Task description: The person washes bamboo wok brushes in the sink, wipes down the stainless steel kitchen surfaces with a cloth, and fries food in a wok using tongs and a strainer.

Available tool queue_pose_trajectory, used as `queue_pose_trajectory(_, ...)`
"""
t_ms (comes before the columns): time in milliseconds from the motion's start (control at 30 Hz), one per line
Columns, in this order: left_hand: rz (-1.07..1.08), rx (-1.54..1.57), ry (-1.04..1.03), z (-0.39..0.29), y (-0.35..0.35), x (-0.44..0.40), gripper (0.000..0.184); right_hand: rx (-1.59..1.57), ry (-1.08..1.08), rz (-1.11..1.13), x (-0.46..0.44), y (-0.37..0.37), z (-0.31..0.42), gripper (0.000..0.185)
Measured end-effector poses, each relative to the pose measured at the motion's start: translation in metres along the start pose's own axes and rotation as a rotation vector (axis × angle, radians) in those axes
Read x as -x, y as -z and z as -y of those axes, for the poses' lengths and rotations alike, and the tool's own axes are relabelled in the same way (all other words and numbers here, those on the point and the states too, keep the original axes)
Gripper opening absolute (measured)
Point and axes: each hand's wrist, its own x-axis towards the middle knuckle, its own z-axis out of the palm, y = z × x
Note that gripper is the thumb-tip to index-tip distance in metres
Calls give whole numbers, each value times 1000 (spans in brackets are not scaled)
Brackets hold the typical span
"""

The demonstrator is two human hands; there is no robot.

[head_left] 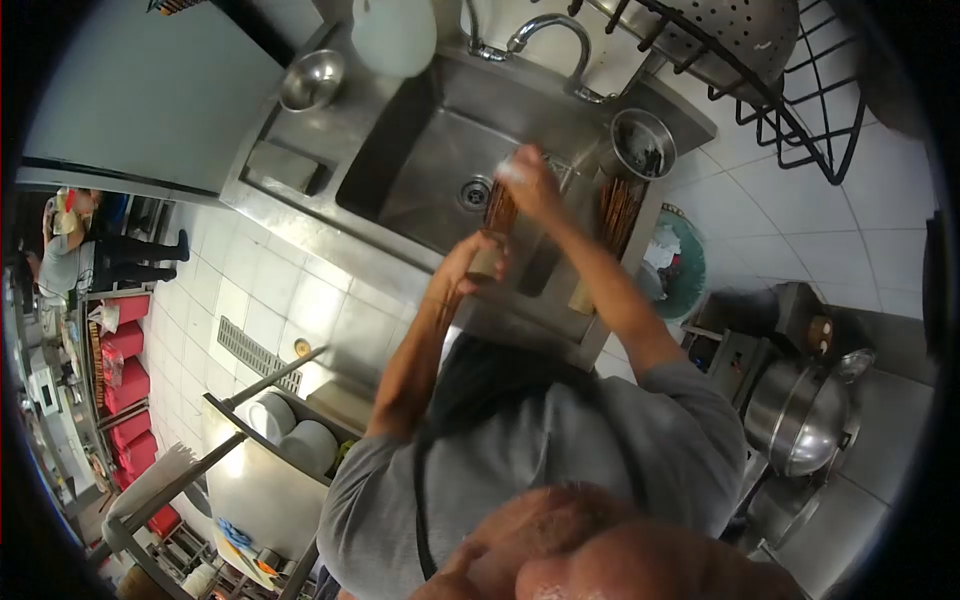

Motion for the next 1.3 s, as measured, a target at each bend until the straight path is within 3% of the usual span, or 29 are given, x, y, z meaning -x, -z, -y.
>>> queue_pose_trajectory(100, -21, -20, 4, 8, 9, 5, 31, 96, -179, 19, -39, 0, -81, 26)
queue_pose_trajectory(167, -114, 91, 19, 0, -7, 4, 34, 118, -160, -227, -47, -9, -149, 30)
queue_pose_trajectory(200, -75, 73, -58, 0, 9, -7, 36, 93, -182, -280, -45, -2, -134, 32)
queue_pose_trajectory(267, -225, 113, -132, -5, 21, -31, 35, 36, -231, -352, -25, 24, -72, 36)
queue_pose_trajectory(333, -327, 142, -172, -10, 25, -51, 34, 11, 50, -50, 7, 16, -23, 34)
queue_pose_trajectory(400, -377, 157, -189, -17, 21, -67, 33, -314, -11, 255, 44, -11, 6, 28)
queue_pose_trajectory(433, -355, 144, -188, -18, 28, -74, 33, -262, 110, 140, 52, -12, 32, 25)
queue_pose_trajectory(500, -309, 116, -197, -22, 44, -85, 32, 35, 184, 193, 65, -10, 32, 31)
queue_pose_trajectory(600, -299, 54, -223, -16, 46, -91, 28, -147, 59, 187, 53, -9, 17, 27)
queue_pose_trajectory(667, -245, 97, -172, -14, 34, -92, 23, -70, 46, 141, 33, -10, 0, 23)
queue_pose_trajectory(767, -356, 144, -150, -16, 10, -86, 23, -11, 62, 154, 35, -14, 6, 17)
queue_pose_trajectory(800, -284, 106, -188, -5, 45, -104, 23, -52, 86, 177, 38, -8, 16, 17)
queue_pose_trajectory(867, -292, 135, -176, -2, 42, -107, 24, -80, 101, 167, 40, -9, 17, 20)
queue_pose_trajectory(933, -176, 248, -171, 4, 36, -118, 24, -72, -12, 116, 32, -14, 4, 21)
queue_pose_trajectory(1000, -242, 366, -107, 2, 31, -121, 24, -4, -186, 186, 26, -12, 4, 15)
queue_pose_trajectory(1033, -276, 423, -77, -4, 25, -119, 24, -58, -82, 136, 26, -10, 11, 13)
queue_pose_trajectory(1067, -99, 503, -80, -3, 49, -127, 25, -112, 19, 86, 32, -8, 19, 11)
queue_pose_trajectory(1100, -145, 501, -84, -11, 53, -122, 23, -162, 119, 33, 37, -5, 25, 12)
queue_pose_trajectory(1133, -184, 497, -80, -18, 50, -117, 21, -185, 74, 101, 44, 0, 23, 26)
queue_pose_trajectory(1233, -288, 482, -42, -27, 37, -112, 15, -240, 47, 142, 43, 40, 16, 37)
queue_pose_trajectory(1300, -304, 503, 10, -31, 39, -111, 13, -92, 77, -48, 28, 85, 19, 45)
